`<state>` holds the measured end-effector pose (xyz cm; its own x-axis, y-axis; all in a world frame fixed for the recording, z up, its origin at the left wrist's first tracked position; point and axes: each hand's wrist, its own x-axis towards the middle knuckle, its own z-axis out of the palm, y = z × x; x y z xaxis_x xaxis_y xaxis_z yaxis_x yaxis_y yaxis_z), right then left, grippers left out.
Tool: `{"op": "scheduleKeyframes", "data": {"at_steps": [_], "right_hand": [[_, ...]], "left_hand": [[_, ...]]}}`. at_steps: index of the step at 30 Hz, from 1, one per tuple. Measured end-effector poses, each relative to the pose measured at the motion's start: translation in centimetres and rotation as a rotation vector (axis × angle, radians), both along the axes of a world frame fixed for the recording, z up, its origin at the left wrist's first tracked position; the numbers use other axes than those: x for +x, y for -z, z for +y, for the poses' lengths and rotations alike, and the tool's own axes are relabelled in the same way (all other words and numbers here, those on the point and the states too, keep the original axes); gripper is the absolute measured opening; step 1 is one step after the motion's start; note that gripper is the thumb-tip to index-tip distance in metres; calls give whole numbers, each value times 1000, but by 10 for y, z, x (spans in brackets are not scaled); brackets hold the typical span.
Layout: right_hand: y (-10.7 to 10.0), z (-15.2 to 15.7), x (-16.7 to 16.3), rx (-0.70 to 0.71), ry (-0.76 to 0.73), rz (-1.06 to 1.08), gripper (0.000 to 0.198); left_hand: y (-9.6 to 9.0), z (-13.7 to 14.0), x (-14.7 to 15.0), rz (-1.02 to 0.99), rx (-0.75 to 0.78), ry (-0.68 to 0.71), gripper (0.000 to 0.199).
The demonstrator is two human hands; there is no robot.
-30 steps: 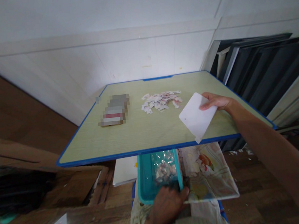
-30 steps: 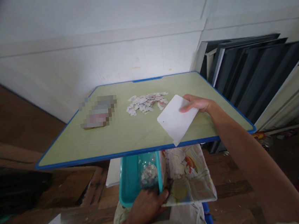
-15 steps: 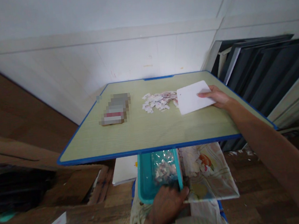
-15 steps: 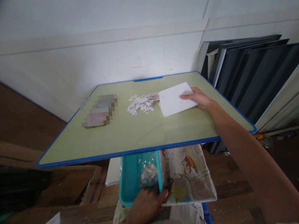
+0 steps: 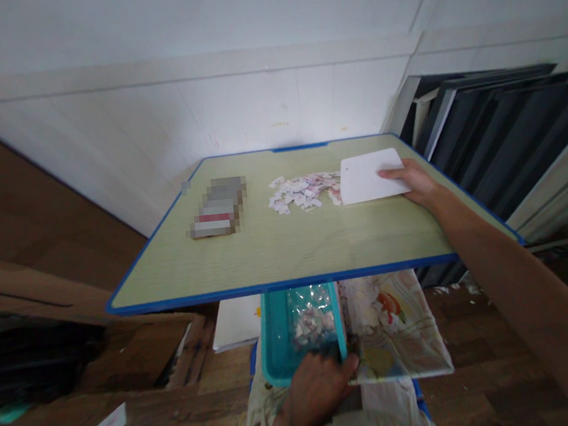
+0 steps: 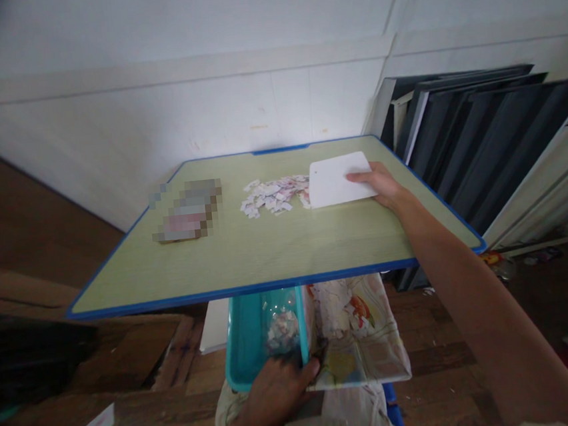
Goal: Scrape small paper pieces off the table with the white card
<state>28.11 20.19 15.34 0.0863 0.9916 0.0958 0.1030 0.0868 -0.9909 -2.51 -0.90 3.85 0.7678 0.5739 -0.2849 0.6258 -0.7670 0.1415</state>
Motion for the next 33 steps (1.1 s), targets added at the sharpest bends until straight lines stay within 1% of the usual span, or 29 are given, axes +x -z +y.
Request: {"op": "scheduleKeyframes", "data": {"at_steps": [4, 7, 12, 16, 18, 20, 22, 25, 29, 33], "right_hand": [[0, 2, 3, -12, 19, -28, 31], [-1, 0, 3, -36, 4, -32, 29], [-4, -7, -8, -64, -92, -79, 31], [0, -10, -19, -33, -178, -150, 34], [2, -9, -24, -19, -191, -163, 33], [4, -7, -26, 10, -156, -125, 33], [4, -5, -25, 52, -89, -71, 35], [4, 0, -13, 81, 1, -44, 37], [5, 5, 7, 48, 50, -43, 36], [5, 5, 12, -37, 14, -68, 32]], "left_hand": [[0, 1, 0, 1, 1, 2, 30], [1, 1, 0, -7, 9, -3, 31], [3, 0, -1, -28, 27, 4, 30], [4, -1, -2, -16, 26, 5, 30], [5, 0, -2, -19, 20, 6, 31], [5, 0, -2, -31, 23, 11, 32], [6, 0, -3, -34, 29, 16, 31], [8, 0, -3, -22, 38, 20, 32], [8, 0, -2, -19, 43, 7, 32], [8, 0, -2, -14, 9, 4, 32]]}}
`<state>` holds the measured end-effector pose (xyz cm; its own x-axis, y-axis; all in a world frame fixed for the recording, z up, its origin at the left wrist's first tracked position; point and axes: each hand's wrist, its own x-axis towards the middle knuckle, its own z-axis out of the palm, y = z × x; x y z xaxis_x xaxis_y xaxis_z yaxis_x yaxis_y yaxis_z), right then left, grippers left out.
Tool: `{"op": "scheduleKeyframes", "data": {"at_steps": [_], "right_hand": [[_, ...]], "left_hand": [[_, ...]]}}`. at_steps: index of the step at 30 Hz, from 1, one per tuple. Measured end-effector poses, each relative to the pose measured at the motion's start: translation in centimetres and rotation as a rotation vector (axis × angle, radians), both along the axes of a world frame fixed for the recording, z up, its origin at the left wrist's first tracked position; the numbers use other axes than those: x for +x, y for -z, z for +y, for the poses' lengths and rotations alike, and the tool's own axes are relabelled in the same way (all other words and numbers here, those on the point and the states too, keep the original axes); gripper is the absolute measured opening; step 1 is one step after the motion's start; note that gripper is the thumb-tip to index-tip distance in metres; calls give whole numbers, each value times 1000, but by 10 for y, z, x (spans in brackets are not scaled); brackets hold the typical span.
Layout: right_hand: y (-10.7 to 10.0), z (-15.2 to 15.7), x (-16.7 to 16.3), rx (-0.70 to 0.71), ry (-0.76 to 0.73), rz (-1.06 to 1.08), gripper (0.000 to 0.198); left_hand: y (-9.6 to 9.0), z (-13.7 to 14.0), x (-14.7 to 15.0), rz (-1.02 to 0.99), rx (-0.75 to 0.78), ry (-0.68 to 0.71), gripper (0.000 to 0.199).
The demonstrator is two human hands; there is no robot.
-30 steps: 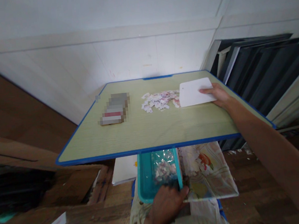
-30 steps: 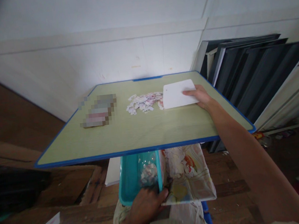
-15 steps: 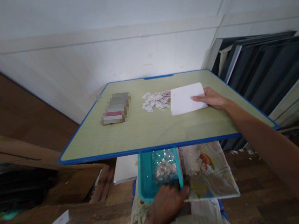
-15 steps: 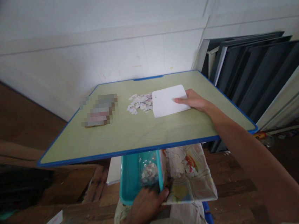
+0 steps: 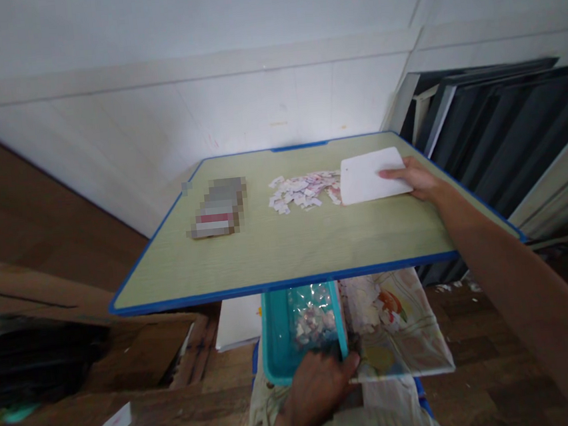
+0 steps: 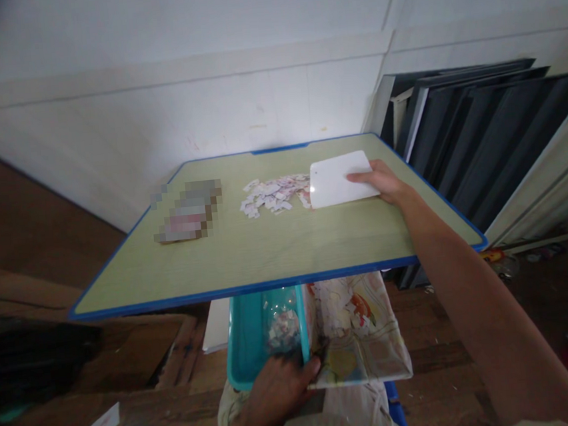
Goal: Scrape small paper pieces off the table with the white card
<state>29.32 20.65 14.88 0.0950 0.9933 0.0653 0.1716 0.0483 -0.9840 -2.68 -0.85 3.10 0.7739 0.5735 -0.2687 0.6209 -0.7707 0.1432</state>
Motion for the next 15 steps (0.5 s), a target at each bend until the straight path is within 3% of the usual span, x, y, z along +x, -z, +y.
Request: {"op": "scheduleKeyframes", "data": {"at_steps": [9, 15], "right_hand": [[-5, -4, -5, 0, -15, 18, 27], [-4, -10, -25, -21, -159, -79, 31]], "left_hand": [[-3, -1, 1, 14, -8, -18, 33], [-1, -1, -1, -5, 21, 5, 32]]}}
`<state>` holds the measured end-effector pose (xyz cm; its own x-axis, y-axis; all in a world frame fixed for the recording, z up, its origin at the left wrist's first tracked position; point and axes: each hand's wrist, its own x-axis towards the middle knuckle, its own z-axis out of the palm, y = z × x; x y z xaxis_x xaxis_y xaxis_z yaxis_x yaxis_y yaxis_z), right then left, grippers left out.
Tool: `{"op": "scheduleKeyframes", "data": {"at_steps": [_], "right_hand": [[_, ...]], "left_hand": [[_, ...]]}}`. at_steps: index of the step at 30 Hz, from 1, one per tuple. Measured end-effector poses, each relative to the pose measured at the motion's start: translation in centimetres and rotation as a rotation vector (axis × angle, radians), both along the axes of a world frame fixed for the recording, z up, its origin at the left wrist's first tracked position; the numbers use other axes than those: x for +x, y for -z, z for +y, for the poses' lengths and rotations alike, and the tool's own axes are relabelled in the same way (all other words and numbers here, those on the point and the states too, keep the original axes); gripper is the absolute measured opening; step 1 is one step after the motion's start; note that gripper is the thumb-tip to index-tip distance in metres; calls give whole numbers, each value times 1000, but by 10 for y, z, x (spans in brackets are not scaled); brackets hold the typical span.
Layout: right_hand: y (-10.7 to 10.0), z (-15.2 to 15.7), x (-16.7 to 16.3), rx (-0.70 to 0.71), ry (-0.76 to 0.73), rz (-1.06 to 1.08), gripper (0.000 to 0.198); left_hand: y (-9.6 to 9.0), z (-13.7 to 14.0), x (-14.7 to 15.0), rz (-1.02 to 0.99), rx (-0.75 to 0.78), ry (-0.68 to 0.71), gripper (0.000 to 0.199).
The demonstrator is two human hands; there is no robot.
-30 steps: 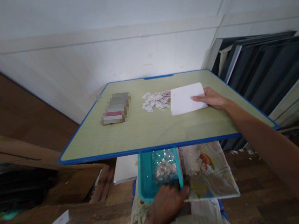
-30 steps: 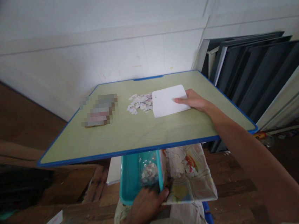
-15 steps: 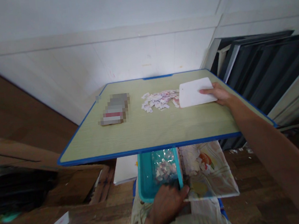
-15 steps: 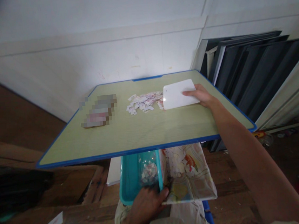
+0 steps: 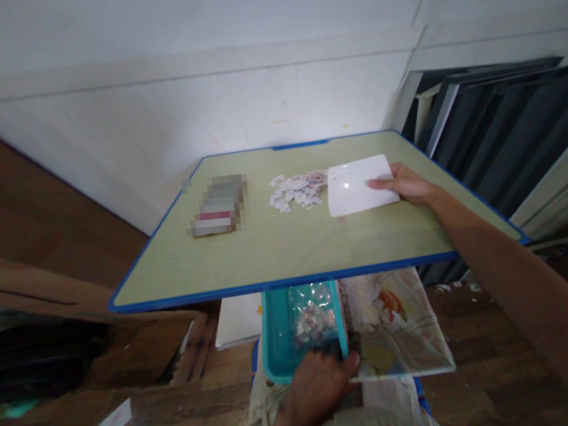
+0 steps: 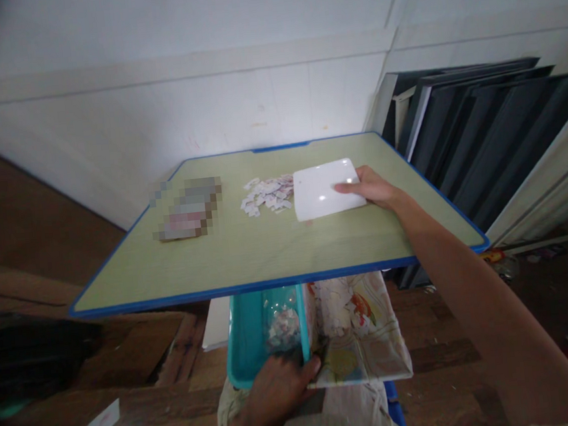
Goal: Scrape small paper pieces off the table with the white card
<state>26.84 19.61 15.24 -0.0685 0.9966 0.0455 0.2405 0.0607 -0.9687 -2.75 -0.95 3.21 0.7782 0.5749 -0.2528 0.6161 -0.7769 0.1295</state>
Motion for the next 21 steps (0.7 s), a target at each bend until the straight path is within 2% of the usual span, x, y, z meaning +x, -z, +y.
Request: {"op": "scheduleKeyframes", "data": {"at_steps": [3, 7, 10, 14, 21], "right_hand": [[1, 0, -4, 35, 9, 31, 33], [3, 7, 8, 121, 163, 106, 37], [4, 10, 18, 101, 226, 105, 35], [3, 9, 21, 39, 186, 68, 31], [-1, 6, 18, 56, 180, 68, 31]], "left_hand": [[0, 0, 0, -4, 12, -4, 32], [-2, 0, 1, 2, -2, -8, 32], [-3, 1, 1, -2, -6, -15, 31], [-5, 0, 2, 17, -20, -25, 32], [-8, 0, 3, 16, -31, -21, 33]]}}
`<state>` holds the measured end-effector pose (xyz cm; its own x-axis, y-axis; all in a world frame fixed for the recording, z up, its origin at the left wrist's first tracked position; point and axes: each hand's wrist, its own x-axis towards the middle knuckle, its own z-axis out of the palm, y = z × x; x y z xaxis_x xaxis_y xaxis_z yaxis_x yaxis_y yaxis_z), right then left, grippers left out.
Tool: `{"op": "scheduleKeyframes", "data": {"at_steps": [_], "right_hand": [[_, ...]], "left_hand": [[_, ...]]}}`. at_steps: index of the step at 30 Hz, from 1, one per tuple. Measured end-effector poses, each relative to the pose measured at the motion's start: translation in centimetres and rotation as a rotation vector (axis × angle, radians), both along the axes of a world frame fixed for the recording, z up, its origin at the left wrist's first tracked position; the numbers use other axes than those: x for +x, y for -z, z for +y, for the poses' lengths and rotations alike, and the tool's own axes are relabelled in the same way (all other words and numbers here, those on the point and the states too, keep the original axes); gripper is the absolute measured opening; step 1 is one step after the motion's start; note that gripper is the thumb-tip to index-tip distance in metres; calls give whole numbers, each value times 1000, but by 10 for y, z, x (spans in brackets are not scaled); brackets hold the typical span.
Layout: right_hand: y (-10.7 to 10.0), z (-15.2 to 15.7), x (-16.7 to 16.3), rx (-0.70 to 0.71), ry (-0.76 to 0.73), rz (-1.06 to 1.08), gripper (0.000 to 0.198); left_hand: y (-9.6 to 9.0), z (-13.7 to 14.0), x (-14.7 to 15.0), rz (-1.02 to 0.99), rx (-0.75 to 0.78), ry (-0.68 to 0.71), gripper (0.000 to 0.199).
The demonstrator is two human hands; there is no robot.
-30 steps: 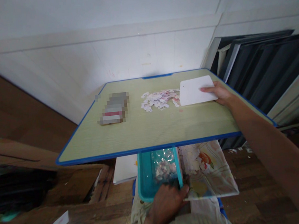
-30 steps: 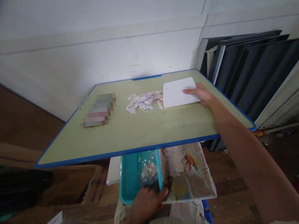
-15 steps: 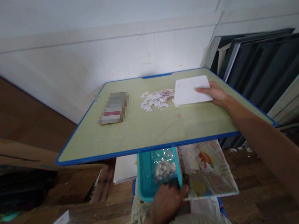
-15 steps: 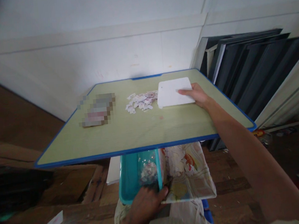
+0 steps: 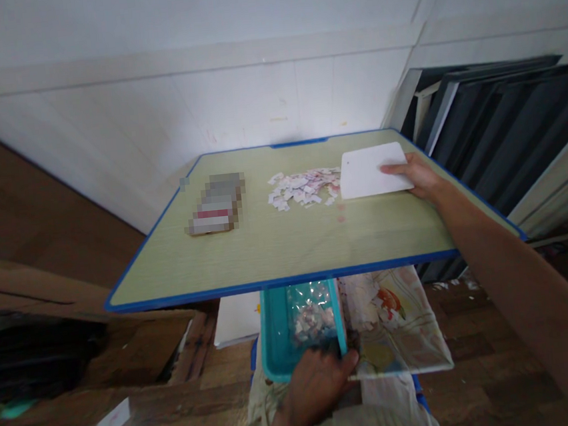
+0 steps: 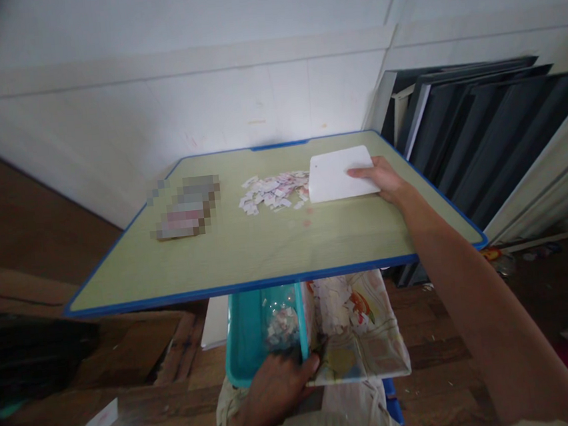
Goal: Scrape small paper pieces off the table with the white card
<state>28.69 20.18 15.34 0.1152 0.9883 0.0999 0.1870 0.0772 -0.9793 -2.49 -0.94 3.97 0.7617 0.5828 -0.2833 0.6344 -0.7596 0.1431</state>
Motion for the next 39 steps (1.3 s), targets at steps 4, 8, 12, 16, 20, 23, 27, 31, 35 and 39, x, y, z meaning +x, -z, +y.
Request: {"op": "scheduleKeyframes", "data": {"at_steps": [4, 8, 12, 16, 20, 23, 27, 31, 35, 39], "right_hand": [[-2, -4, -8, -69, -80, -41, 29], [-4, -8, -15, -97, -163, -26, 29], [-6, -9, -15, -87, -146, 28, 29], [-7, -12, -18, -134, -218, -37, 29], [-6, -14, -24, -126, -255, -44, 30], [-5, -12, -23, -88, -202, -6, 27], [-5, -10, -22, -84, -169, -9, 27], [-4, -11, -25, -105, -228, -47, 28], [-1, -12, -29, -74, -236, -8, 27], [2, -10, -31, -19, -171, 16, 28]], "left_hand": [[1, 0, -1, 5, -13, 8, 33], [2, 0, -1, 9, -27, 12, 31], [0, 1, -1, 30, -16, 20, 32], [-3, 1, 0, 45, -12, 19, 34], [-4, 0, 0, 34, -17, 18, 34], [-2, 0, 0, 27, 1, 13, 34], [1, 1, 0, 12, -13, 5, 33], [1, 0, 0, 22, -34, -2, 34], [1, -1, -1, 5, 12, 3, 33], [2, 0, 0, 12, -1, 6, 31]]}}
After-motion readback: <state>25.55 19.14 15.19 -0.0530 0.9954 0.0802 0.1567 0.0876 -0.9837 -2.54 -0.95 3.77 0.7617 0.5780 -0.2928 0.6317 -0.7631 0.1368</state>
